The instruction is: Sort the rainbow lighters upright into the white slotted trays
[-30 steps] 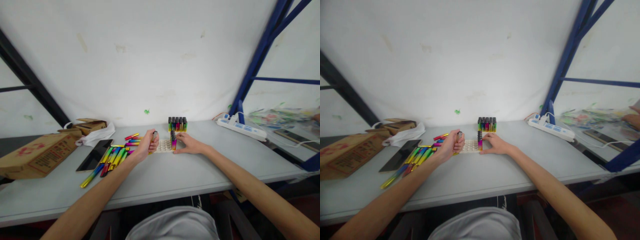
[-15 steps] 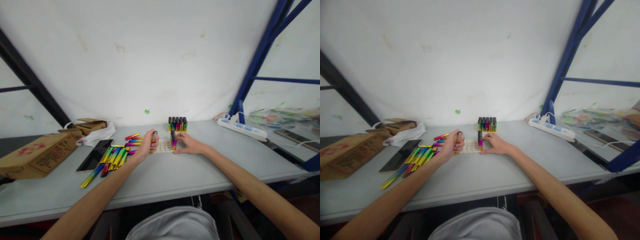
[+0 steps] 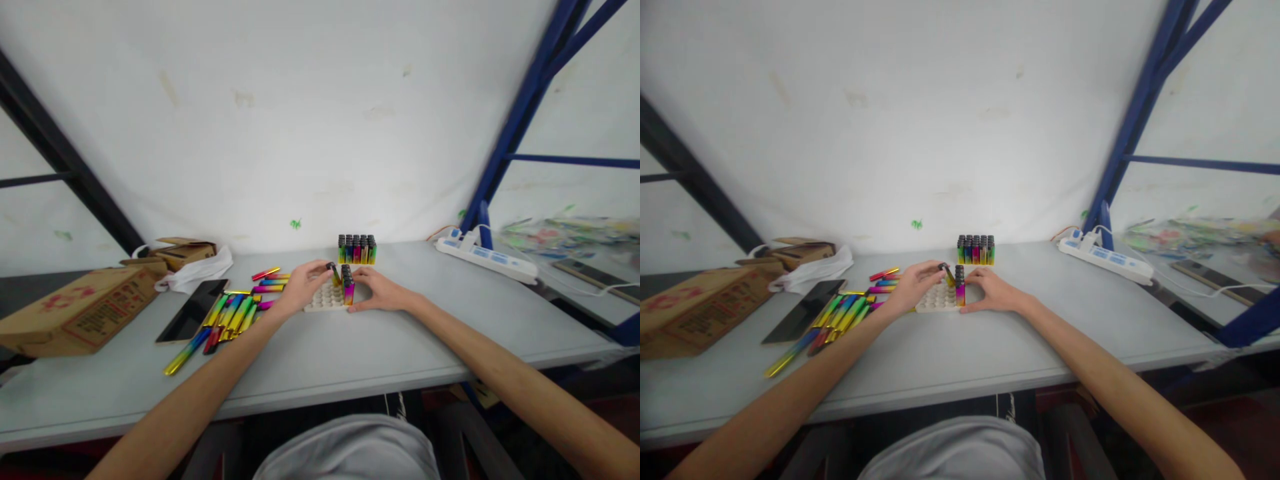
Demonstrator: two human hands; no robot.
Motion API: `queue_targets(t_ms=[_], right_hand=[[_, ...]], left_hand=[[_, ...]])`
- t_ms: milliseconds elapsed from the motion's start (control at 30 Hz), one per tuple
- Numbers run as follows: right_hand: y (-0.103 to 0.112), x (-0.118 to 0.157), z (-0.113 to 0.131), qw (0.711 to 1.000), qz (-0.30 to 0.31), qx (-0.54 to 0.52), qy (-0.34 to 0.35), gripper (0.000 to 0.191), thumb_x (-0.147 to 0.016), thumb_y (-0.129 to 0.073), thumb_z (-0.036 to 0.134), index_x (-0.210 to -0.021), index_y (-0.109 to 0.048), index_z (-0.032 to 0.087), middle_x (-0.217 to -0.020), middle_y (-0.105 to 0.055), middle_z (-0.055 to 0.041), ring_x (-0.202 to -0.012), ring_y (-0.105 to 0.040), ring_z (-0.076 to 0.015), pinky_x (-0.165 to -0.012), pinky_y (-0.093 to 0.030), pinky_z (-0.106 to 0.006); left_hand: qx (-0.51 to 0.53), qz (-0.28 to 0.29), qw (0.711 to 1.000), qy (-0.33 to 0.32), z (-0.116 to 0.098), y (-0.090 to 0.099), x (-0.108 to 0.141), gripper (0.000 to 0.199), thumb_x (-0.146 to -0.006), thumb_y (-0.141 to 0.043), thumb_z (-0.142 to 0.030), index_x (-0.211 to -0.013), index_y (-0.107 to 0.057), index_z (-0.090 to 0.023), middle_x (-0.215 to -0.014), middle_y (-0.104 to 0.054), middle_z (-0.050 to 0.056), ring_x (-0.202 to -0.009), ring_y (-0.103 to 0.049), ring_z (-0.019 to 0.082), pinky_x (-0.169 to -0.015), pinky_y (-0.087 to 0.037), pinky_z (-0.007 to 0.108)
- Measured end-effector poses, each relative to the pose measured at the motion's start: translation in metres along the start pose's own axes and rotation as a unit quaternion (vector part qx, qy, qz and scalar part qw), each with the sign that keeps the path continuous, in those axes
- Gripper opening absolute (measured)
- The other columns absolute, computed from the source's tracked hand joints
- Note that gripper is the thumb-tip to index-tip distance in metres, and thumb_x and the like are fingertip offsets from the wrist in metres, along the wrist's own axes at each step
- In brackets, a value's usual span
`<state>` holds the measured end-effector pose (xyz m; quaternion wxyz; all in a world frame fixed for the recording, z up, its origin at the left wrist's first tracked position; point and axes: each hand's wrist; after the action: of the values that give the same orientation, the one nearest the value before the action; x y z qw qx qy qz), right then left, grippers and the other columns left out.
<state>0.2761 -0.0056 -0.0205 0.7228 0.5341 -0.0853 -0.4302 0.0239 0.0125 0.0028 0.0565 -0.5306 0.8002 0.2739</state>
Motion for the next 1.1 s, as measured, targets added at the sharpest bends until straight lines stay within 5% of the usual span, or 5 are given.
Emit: queue_targets(t_ms=[567, 700, 800, 933, 1100], right_hand=[[0.001, 0.001, 0.001, 1.0, 0.007, -0.002, -0.003, 0.073, -0.078, -0.081, 0.064, -0.13, -0.067, 0.015, -0.126, -0.063, -0.0156, -0.117, -0.059, -0.033, -0.107, -0.047, -0.051], [0.002, 0.0, 0.002, 1.0, 0.008, 0.001, -0.004, 0.072, -0.078, -0.08, 0.063, -0.13, -0.067, 0.015, -0.126, -0.063, -0.0155, -0.118, -0.059, -0.033, -0.107, -0.047, -0.05], [0.003, 0.0, 0.003, 1.0, 0.017, 0.009, -0.008, 0.073, -0.079, -0.08, 0.064, -0.13, -0.066, 0.013, -0.126, -0.063, -0.0163, -0.117, -0.059, -0.033, -0.107, -0.048, -0.05], [0.004, 0.0, 0.003, 1.0, 0.018, 0.014, -0.005, 0.073, -0.079, -0.078, 0.066, -0.129, -0.066, 0.014, -0.127, -0.063, -0.016, -0.117, -0.059, -0.0327, -0.107, -0.048, -0.05], [0.004, 0.0, 0.002, 1.0, 0.018, 0.004, -0.005, 0.073, -0.079, -0.077, 0.068, -0.129, -0.066, 0.016, -0.127, -0.063, -0.0145, -0.118, -0.059, -0.0329, -0.107, -0.048, -0.05]], left_hand=[[-0.261, 0.097, 0.96, -0.017, -0.007, 0.003, -0.001, 0.034, -0.099, -0.05, -0.034, -0.126, -0.066, -0.018, -0.105, -0.08, 0.011, -0.095, -0.075, 0.026, -0.087, -0.054, 0.035], [-0.312, 0.089, 0.945, -0.029, -0.013, 0.026, 0.002, 0.038, -0.093, -0.057, -0.033, -0.126, -0.067, -0.017, -0.108, -0.079, 0.01, -0.101, -0.073, 0.026, -0.093, -0.051, 0.035], [-0.34, 0.136, 0.93, 0.019, -0.019, 0.051, 0.004, 0.031, -0.089, -0.061, -0.038, -0.107, -0.075, -0.017, -0.089, -0.079, 0.008, -0.082, -0.072, 0.023, -0.081, -0.052, 0.032], [-0.305, 0.211, 0.924, 0.097, -0.024, 0.083, 0.008, 0.033, -0.083, -0.066, -0.047, -0.091, -0.078, -0.017, -0.085, -0.078, 0.007, -0.082, -0.071, 0.022, -0.076, -0.051, 0.028], [-0.307, 0.288, 0.893, 0.158, -0.02, 0.094, 0.013, 0.037, -0.063, -0.081, -0.048, -0.088, -0.079, -0.02, -0.076, -0.073, 0.002, -0.071, -0.066, 0.02, -0.063, -0.045, 0.025]])
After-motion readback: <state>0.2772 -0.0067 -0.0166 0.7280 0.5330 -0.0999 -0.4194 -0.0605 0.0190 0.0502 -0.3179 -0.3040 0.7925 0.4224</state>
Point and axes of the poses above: each hand's wrist, its own x-axis away from the middle knuckle, its own y-axis out of the back of the hand, z = x × y
